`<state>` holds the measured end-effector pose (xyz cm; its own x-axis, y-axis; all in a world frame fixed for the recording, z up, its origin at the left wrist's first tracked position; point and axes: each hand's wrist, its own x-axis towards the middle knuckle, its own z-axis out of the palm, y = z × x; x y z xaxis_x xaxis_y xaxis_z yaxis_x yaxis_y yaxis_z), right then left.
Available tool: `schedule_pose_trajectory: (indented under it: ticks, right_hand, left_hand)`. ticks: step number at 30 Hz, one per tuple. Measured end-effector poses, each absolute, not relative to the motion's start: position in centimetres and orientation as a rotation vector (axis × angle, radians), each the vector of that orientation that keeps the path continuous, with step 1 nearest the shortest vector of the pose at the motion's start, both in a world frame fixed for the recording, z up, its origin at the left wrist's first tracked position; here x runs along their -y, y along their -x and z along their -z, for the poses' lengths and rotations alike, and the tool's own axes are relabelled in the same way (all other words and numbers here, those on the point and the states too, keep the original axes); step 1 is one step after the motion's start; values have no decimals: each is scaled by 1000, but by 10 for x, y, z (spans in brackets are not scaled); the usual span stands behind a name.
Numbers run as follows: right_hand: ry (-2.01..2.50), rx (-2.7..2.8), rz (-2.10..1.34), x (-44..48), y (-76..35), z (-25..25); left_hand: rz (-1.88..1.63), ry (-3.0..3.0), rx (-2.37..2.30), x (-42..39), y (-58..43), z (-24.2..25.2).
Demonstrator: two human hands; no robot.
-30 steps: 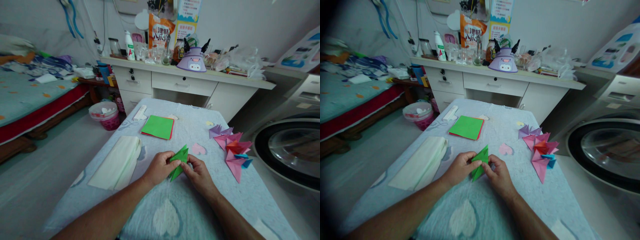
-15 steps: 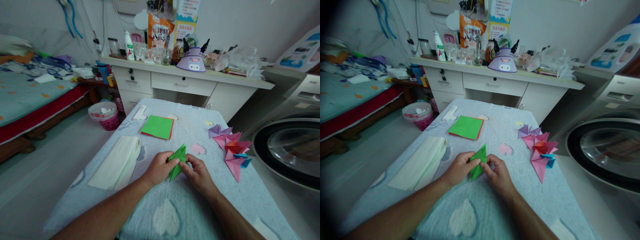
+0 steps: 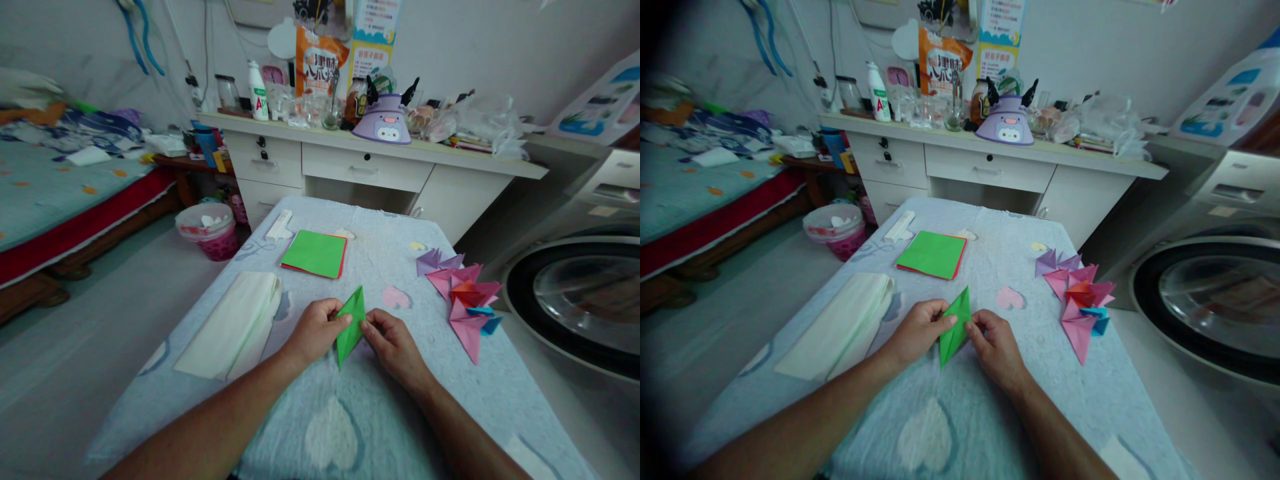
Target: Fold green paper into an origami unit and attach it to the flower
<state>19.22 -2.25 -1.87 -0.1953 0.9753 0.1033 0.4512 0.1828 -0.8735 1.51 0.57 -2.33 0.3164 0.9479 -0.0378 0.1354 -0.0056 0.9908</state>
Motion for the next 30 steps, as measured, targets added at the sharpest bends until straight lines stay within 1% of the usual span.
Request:
schedule_pose_trajectory:
  ticks: [7, 10, 14, 18, 25, 30]
  right_hand:
    - [1512, 1994, -490, 21, -188, 22]
    - [1596, 2019, -379, 19, -186, 26]
    - [1699, 2025, -271, 16, -185, 33]
    - [1649, 2050, -205, 15, -185, 36]
    - [1375, 2298, -179, 20, -185, 34]
    - [1386, 2382, -180, 23, -186, 39]
  left_hand:
    - [-796, -1956, -1389, -4, -16, 19]
    - [-720, -2141, -1523, -5, -16, 21]
    - [-626, -2207, -1674, -6, -16, 27]
    - [-697, -2200, -1740, -6, -16, 30]
    - [-696, -2223, -1634, -6, -13, 29]
    - [-682, -2212, -1614, -7, -13, 28]
